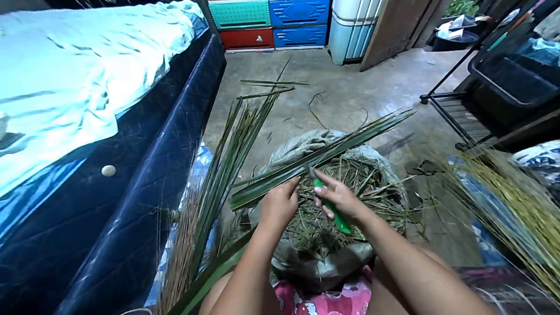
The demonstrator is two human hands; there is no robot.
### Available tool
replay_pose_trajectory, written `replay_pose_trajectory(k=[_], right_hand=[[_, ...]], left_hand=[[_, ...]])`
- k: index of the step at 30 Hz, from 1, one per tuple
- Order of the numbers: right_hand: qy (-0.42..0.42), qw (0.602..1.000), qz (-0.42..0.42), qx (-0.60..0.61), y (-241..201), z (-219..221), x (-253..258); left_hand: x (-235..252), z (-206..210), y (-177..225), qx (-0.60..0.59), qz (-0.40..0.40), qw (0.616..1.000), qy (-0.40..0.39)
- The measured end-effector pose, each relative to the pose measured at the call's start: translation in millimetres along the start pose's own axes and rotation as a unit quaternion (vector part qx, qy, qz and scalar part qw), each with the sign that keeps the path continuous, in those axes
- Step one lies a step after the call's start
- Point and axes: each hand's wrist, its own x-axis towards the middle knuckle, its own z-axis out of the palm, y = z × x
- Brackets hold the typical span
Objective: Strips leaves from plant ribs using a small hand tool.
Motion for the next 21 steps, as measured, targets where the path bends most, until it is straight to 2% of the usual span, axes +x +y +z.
replay_pose_trajectory(k=[5, 10, 12, 17, 19, 21], right_hand=[[0.047, 0.998, 0.005, 0.044, 2.9, -0.9, 6.6], [0.123, 0.990, -0.012, 0.073, -5.3, -14.9, 10.8], [0.103, 0.993, -0.009, 0.061, -5.6, -13.1, 7.7], [-0.030, 0.998, 0.057, -0.005, 6.2, 21.2, -6.9], [-0.036, 0.998, 0.056, 0.000, 13.4, 31.2, -8.5], [0.002, 0.999, 0.037, -0.008, 13.7, 32.1, -7.1]], left_hand=[[1.9, -9.3, 2.3, 0.072, -0.023, 0.993, -0.088], [1.8, -14.8, -1.6, 0.086, -0.031, 0.989, -0.114], [2.9, -14.6, -1.8, 0.083, -0.036, 0.989, -0.119], [4.1, -10.1, 4.2, 0.087, -0.059, 0.991, -0.078], [2.6, -6.0, 5.0, 0.083, -0.058, 0.994, -0.045], [2.4, -5.2, 6.1, 0.076, -0.061, 0.994, -0.044]])
